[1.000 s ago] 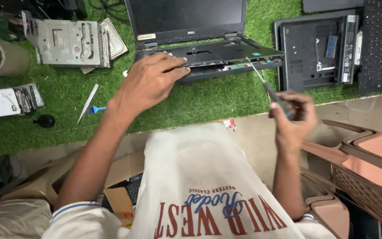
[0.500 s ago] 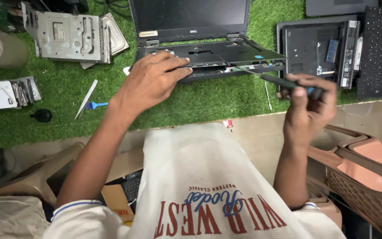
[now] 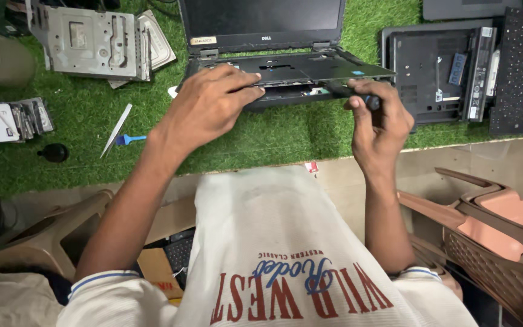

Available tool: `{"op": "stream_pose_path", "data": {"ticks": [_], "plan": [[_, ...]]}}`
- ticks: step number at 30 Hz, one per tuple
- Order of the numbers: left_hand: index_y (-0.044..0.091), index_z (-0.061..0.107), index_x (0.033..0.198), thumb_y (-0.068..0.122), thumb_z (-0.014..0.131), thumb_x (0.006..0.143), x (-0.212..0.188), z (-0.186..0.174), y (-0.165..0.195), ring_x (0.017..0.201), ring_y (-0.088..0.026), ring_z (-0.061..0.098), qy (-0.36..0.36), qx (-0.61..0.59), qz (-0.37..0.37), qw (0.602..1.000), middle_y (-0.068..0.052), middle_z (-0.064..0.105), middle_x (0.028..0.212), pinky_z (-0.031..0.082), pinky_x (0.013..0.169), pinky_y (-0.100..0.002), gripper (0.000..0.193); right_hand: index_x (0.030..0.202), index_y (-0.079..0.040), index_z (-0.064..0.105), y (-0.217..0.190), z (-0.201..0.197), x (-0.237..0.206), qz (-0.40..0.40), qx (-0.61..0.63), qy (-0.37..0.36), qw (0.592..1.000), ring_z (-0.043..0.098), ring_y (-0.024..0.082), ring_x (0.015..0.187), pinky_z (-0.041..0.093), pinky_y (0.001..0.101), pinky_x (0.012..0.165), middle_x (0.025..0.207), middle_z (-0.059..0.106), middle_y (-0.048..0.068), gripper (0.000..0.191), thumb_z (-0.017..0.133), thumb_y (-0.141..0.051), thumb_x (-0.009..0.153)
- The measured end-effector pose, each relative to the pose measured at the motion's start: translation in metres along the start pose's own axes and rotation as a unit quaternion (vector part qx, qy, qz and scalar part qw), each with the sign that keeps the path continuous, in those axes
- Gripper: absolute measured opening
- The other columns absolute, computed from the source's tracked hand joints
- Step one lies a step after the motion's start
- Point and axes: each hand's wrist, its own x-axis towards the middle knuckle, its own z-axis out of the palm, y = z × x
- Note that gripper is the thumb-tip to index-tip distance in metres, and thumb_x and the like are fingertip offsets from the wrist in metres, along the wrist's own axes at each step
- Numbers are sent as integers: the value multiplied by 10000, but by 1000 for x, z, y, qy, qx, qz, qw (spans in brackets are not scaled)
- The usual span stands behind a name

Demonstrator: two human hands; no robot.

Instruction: The person disassembles a laptop on a workbench. They use a screwdriver to remove screws from the bottom cover, pry the base off with a spudger, lift out internal components including the hard drive, then flip and reposition the chassis to unscrew and separate parts from the other side.

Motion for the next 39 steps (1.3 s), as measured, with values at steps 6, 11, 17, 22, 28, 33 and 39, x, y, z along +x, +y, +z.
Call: {"op": "stream_pose_path", "data": {"ticks": [6,11,17,22,28,33,39], "plan": [[61,772,1145,-30,706,776,1,-1,1,1142,-278,656,-50,23,-8,998,-99,707,1292,534,933,-427,386,1152,43,605,-3,2,-4,-19,-52,-1,998,717,194,1015,586,291,854,1174,731,175,98,665,60,1077],[74,762,1212,-52,686,782,-2,2,2,1176,-267,635,-60,36,-9,998,-96,693,1346,525,992,-411,455,1162,32,600,6,4,-9,-30,-26,3,999,728,233,1050,587,305,925,1176,726,174,118,678,63,1080],[59,759,1227,-45,689,772,-4,2,0,1183,-282,632,-56,20,-4,998,-108,688,1342,521,1010,-417,472,1129,34,602,10,4,-21,-88,-82,4,993,727,296,1089,557,334,956,1161,726,186,139,693,77,1034],[69,764,1211,-59,673,765,-9,4,2,1171,-307,640,-62,-5,-13,998,-126,689,1345,524,1008,-418,473,1120,32,596,10,4,-26,-80,-74,-3,994,727,290,1091,561,334,952,1165,724,184,130,692,66,1038],[74,778,1167,-33,665,813,-14,11,4,1182,-314,656,-62,8,-13,998,-137,699,1317,532,1003,-432,387,1115,36,592,13,2,-29,-88,-80,-8,993,725,293,1070,566,354,945,1162,722,190,129,698,46,1044],[89,757,1192,67,661,897,-20,19,11,1255,-298,624,-85,35,-25,995,-150,663,1368,505,1017,-438,310,1145,17,546,25,1,-39,-100,-83,-13,991,715,312,1060,573,366,933,1167,707,195,136,654,32,1063],[56,731,1217,92,629,895,-25,23,15,1307,-301,596,-102,63,-24,992,-157,634,1411,482,1049,-450,341,1136,-54,419,34,-6,-67,-159,-41,34,986,683,279,913,570,383,751,1109,673,218,193,565,-160,1067]]}}
